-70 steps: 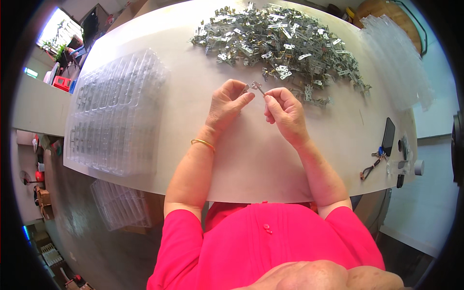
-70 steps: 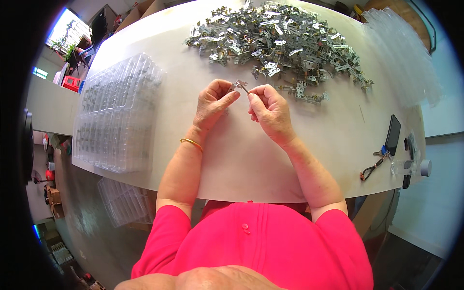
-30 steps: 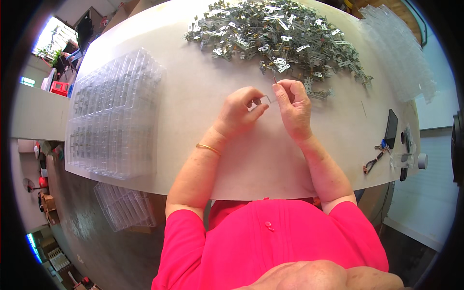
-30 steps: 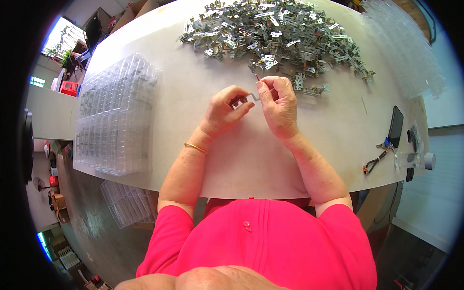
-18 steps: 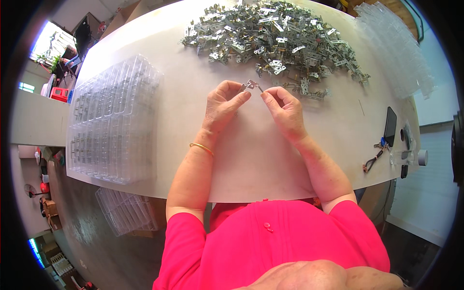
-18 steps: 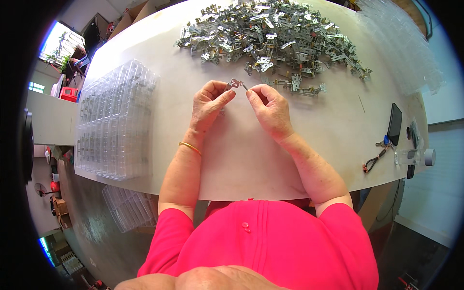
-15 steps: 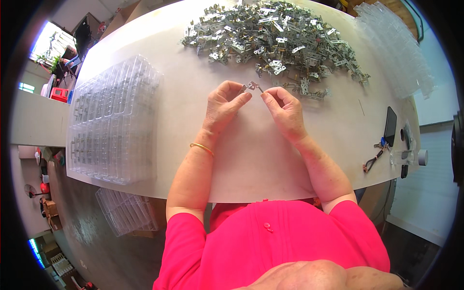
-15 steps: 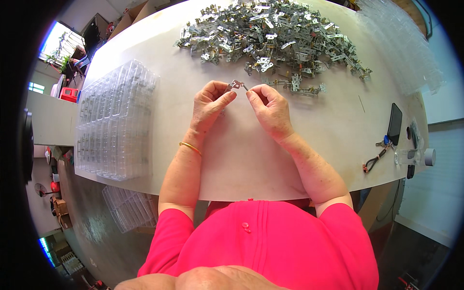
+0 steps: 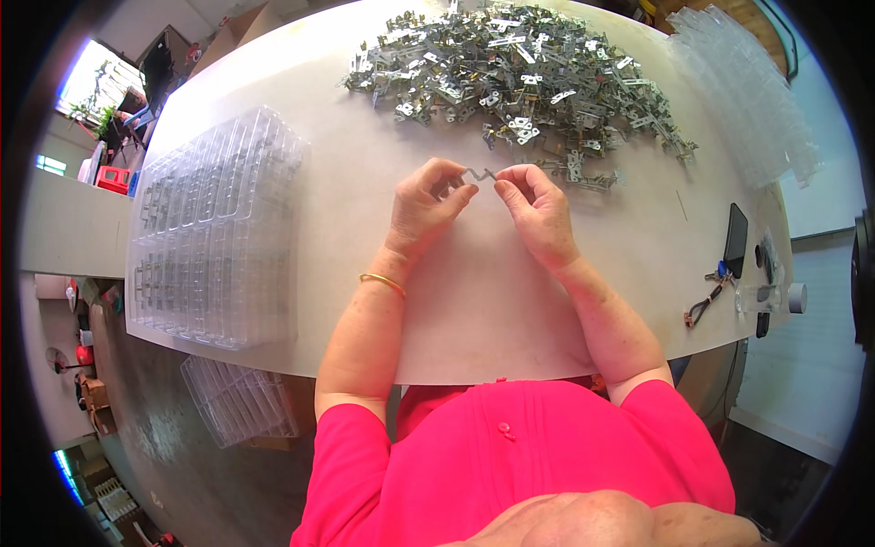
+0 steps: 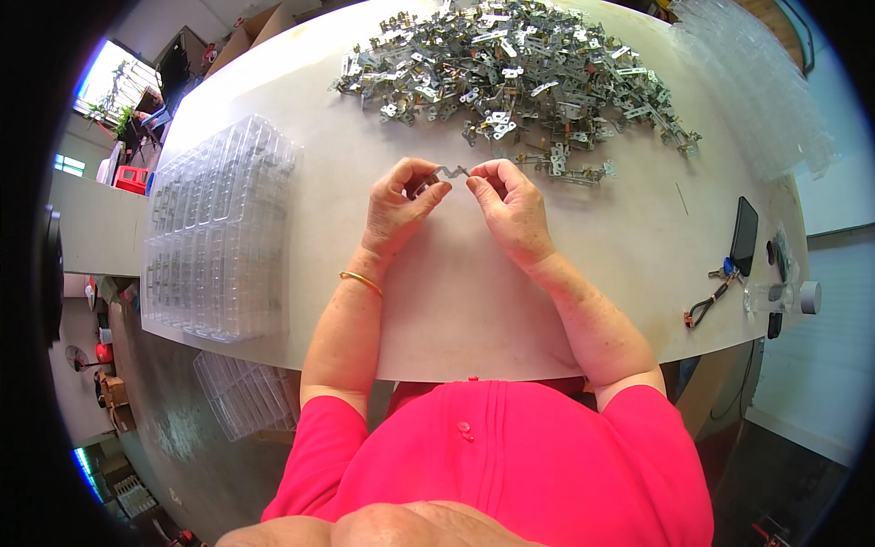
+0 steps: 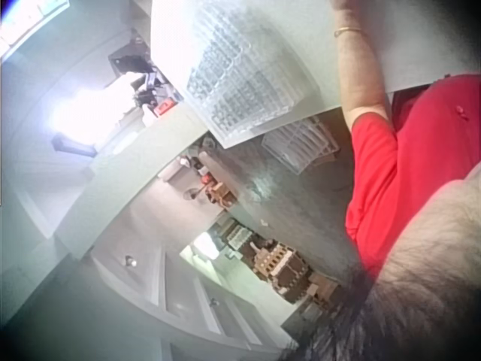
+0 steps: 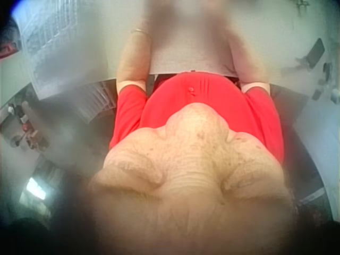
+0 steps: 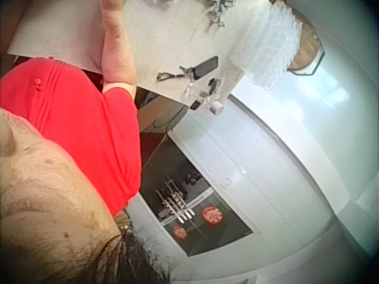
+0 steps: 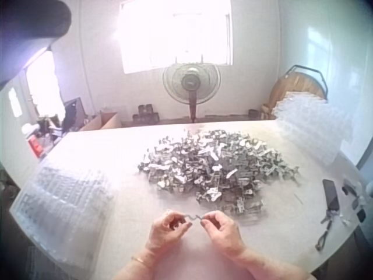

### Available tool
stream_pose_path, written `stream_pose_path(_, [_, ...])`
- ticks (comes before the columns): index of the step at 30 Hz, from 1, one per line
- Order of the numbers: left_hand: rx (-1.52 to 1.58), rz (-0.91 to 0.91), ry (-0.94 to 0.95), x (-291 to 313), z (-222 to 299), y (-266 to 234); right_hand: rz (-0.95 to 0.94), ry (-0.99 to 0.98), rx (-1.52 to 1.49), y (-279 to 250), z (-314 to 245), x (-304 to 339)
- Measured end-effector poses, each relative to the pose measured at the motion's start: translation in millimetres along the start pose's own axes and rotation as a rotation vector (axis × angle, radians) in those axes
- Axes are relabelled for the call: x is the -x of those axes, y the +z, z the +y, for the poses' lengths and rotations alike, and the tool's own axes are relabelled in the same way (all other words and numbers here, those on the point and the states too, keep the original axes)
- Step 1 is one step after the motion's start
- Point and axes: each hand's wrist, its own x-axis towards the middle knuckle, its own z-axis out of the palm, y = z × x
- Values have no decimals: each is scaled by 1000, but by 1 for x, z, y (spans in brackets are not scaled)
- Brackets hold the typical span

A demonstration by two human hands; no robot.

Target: Assembling small metal components and placing them into clear plastic sorted trays.

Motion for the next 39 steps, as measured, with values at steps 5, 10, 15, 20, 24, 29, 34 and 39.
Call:
stream_pose_path(5, [-125, -49, 103, 1, 3, 6, -114, 171, -243, -6, 1, -4])
stream_pose_path(10, [-219, -54, 229, -1, 8, 2, -206, 455, -577, -13, 2, -10])
stream_pose_path(15, [-211, -132, 278, 0, 11, 4, -272, 497, -481, -20, 7, -13])
stream_pose_path(20, [-180, -176, 236, 2, 12, 0, -232, 411, -366, -14, -1, -8])
stream_pose_path(24, [-108, -258, 130, 5, 20, 2, -159, 268, -389, -13, 4, -8])
stream_pose_path(29, [278, -197, -228, 2, 15, -2, -117, 51, -447, -14, 3, -8])
stream_pose_path(34, [267, -211, -290, -2, 10, -7, -210, -333, 1, -10, -1, -3])
stream_pose_path(39, [355, -318, -429, -5, 25, -16, -193, -213, -160, -9, 3, -2])
